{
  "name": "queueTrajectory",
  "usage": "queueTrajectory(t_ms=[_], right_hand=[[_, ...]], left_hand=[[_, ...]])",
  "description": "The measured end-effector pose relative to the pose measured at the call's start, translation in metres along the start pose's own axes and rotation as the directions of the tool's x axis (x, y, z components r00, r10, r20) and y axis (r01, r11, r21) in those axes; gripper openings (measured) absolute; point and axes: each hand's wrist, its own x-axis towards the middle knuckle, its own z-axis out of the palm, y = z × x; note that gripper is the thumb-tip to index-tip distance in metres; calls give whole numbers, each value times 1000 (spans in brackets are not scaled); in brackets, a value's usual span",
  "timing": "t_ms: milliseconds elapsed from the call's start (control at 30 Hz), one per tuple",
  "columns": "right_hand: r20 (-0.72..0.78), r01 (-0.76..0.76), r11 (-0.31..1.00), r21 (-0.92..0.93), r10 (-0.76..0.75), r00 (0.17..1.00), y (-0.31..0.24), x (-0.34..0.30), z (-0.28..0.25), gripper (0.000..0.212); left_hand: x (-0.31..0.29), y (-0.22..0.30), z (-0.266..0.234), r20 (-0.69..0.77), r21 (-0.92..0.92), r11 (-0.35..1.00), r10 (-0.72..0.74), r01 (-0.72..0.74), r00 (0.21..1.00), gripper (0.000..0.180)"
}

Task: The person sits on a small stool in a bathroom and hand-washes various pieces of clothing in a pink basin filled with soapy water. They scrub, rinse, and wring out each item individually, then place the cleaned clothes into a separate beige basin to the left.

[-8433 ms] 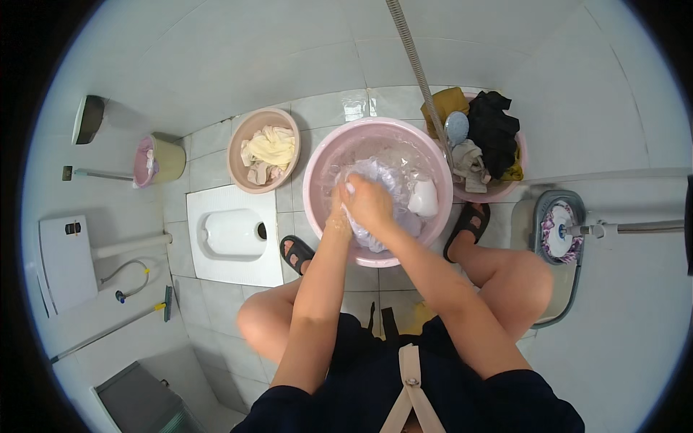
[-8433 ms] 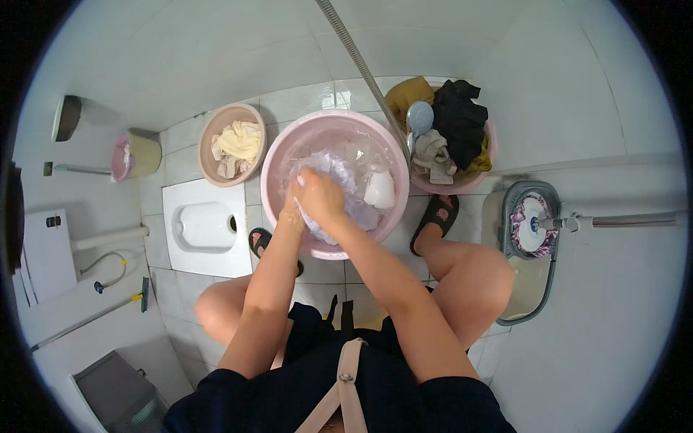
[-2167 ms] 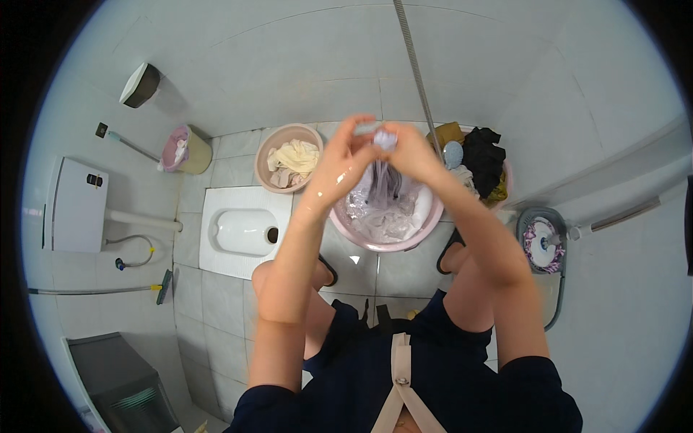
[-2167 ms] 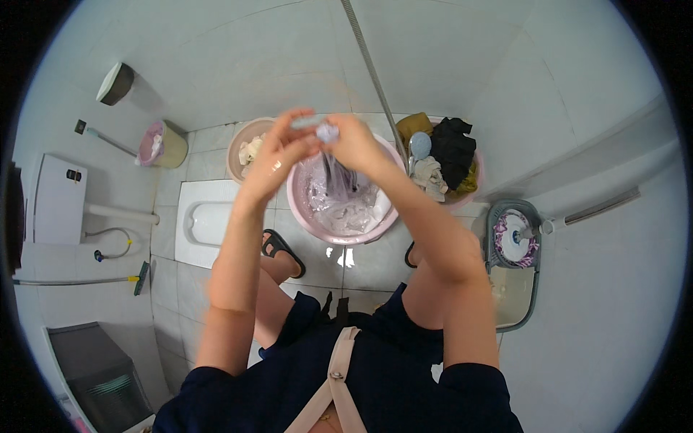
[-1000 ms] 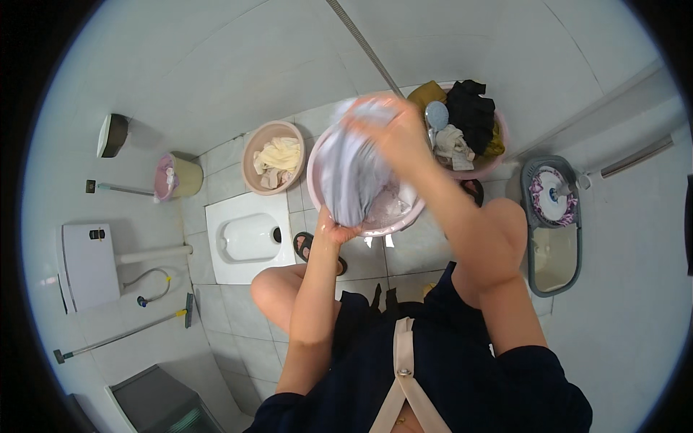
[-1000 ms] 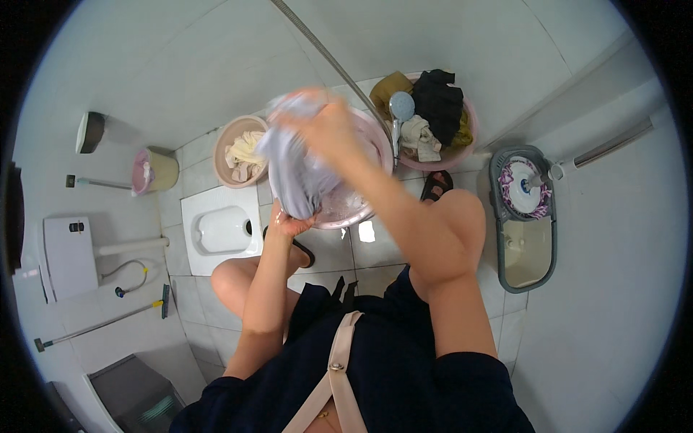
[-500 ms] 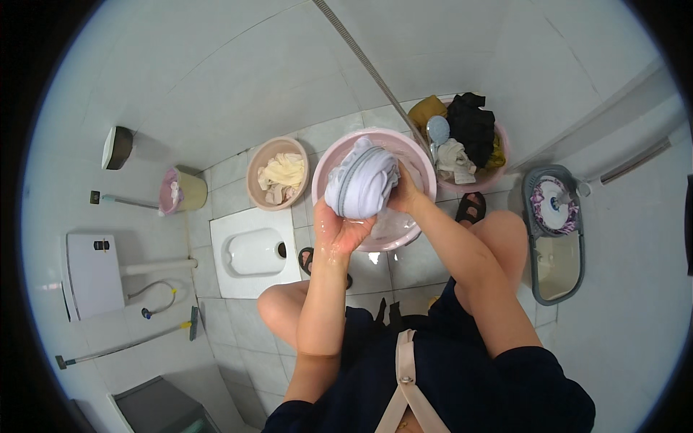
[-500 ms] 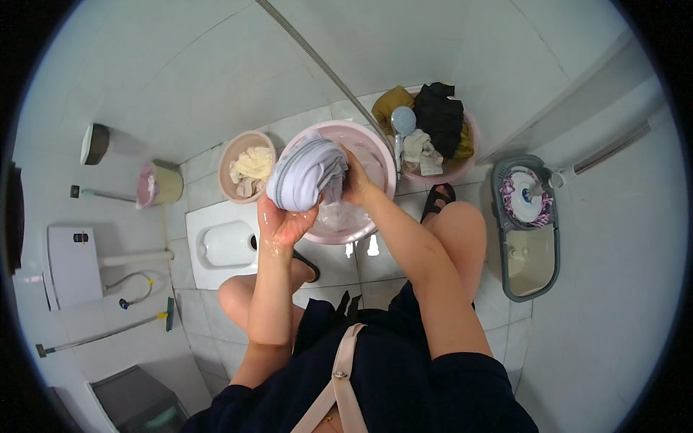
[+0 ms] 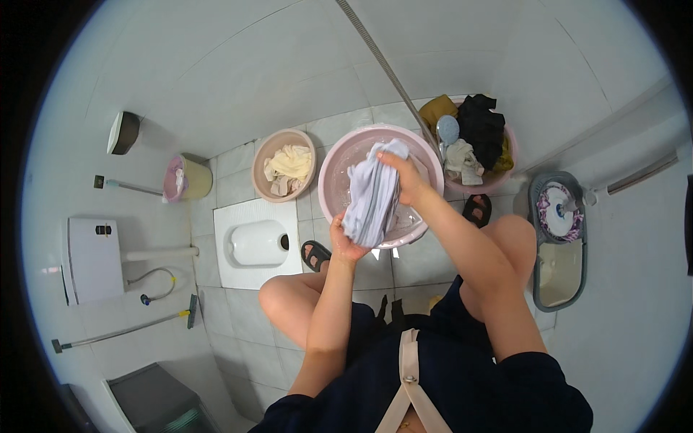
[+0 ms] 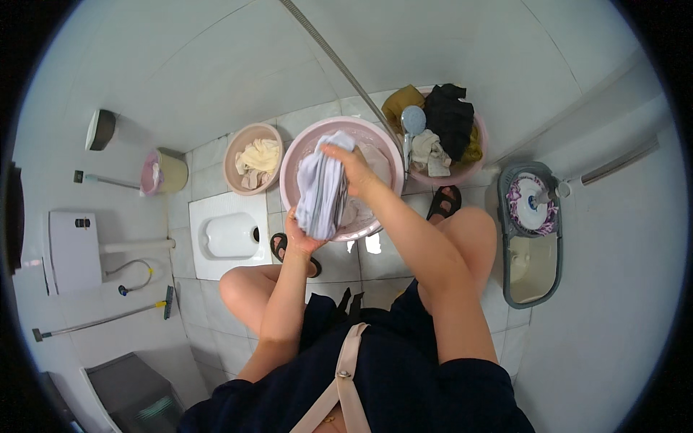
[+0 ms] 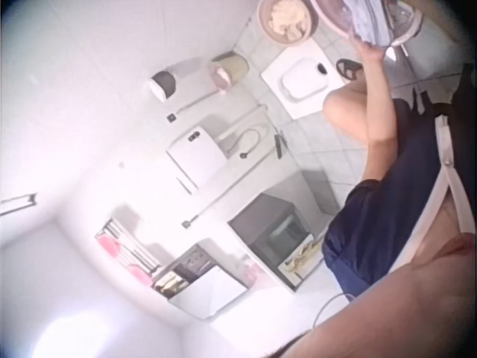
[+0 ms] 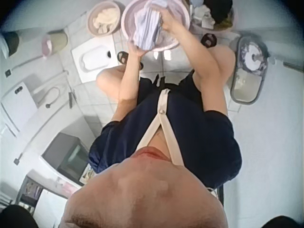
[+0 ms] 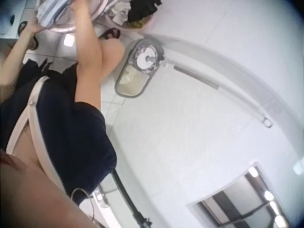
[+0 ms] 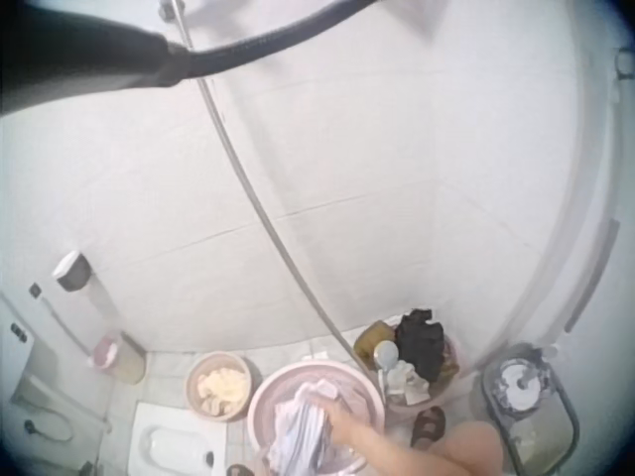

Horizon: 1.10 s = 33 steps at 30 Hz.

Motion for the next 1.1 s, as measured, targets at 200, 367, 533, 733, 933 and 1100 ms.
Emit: queueTrajectory(t_ms=[200, 367, 533, 733, 933, 1100], right_hand=[[540, 561, 402, -724, -176, 823, 8, -41, 48, 26], [678, 643, 505, -577, -143, 721, 13, -49, 53, 27], [531, 462, 832, -307, -253, 809, -5, -46, 51, 23], [232, 492, 870, -32, -472, 850, -9, -39, 49, 25], [-149, 197, 968, 154, -175, 973, -23, -16, 37, 32], [-111, -233, 968, 90, 243, 964, -45, 7, 32, 39]], left_hand=[[13, 7, 6, 182, 83, 985, -162, 149, 970, 87], [32, 28, 4, 399, 81, 996, -5, -30, 917, 87], [18, 30, 33, 335, -30, 991, 130, -127, 933, 68], [2, 27, 81, 255, 211, 800, 510, -562, 822, 43], [-1, 29, 120, 516, 484, 161, 741, -860, 429, 31], [-13, 26, 152, 870, 452, -439, 409, -776, 275, 28]])
